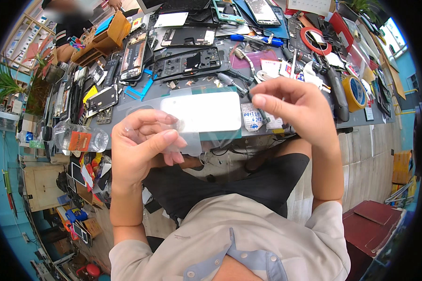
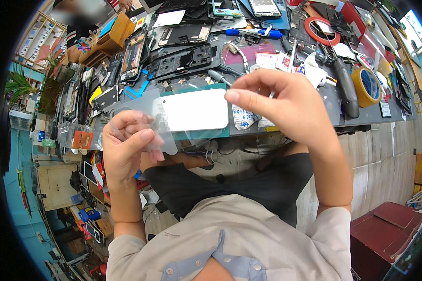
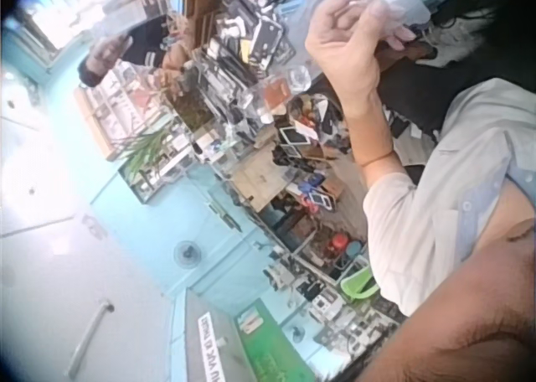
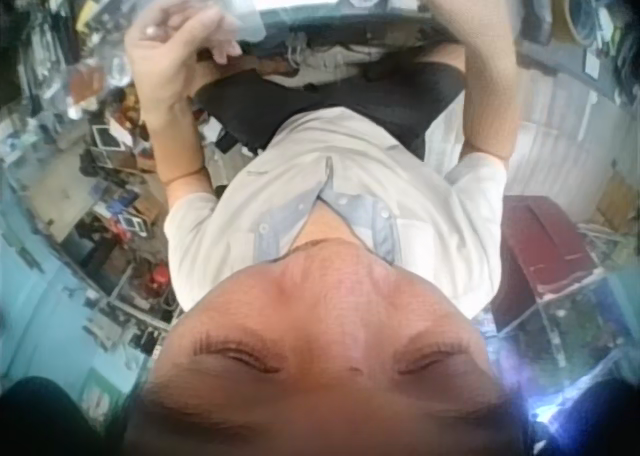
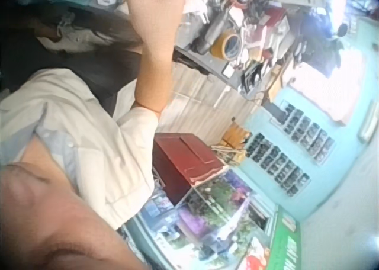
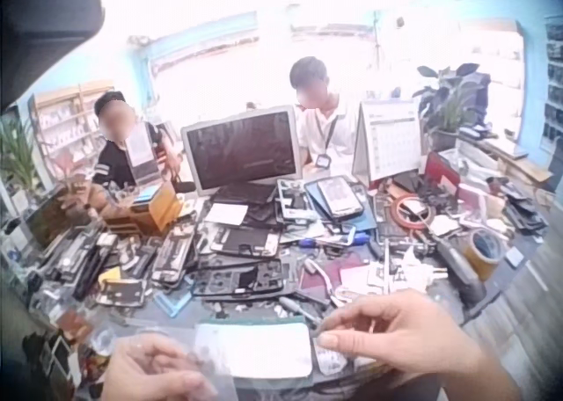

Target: The person peels a protective film from its backing and aligns it over the back of a white smartphone. They smooth the film onto the phone's surface, press around the camera module, and continue smoothing to remove air bubbles.

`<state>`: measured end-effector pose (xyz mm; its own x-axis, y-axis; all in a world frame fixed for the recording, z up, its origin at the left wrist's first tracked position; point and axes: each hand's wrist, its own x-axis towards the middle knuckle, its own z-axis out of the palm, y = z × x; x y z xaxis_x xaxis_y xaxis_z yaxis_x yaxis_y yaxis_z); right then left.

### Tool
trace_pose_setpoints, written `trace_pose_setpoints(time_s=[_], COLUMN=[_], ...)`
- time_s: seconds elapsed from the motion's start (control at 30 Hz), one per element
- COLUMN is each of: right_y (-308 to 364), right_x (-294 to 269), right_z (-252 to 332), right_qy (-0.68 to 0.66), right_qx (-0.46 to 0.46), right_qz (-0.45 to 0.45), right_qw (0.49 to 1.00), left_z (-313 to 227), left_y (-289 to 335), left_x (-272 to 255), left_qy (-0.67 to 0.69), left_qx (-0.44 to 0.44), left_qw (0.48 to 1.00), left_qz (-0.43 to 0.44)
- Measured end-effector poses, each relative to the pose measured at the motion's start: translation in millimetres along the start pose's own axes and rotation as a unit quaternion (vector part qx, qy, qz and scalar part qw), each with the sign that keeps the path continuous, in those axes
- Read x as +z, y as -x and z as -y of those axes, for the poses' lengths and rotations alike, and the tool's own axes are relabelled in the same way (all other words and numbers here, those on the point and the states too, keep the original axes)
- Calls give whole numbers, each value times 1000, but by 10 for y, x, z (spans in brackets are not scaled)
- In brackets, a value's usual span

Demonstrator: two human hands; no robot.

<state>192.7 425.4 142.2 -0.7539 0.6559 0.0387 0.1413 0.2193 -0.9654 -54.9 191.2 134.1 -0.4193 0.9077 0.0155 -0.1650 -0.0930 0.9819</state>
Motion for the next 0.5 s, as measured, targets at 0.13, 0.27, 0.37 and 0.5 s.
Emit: trace_pose_setpoints(time_s=[0.13,0.27,0.37,0.5], right_y=[51,31,19,-21], right_x=[70,93,92,127], right_z=[-20,-66,-99,-142], right_qy=[-92,-126,-120,-101], right_qx=[111,117,115,100], right_qz=[45,58,54,44], right_qw=[989,983,985,989], left_z=[73,78,87,100], left_y=[-45,-91,-123,-133], left_x=[18,1,15,6], left_qy=[16,-41,-56,-66], left_qx=[-14,-40,-53,-54], left_qw=[1000,998,997,996], left_qz=[3,2,-8,-12])
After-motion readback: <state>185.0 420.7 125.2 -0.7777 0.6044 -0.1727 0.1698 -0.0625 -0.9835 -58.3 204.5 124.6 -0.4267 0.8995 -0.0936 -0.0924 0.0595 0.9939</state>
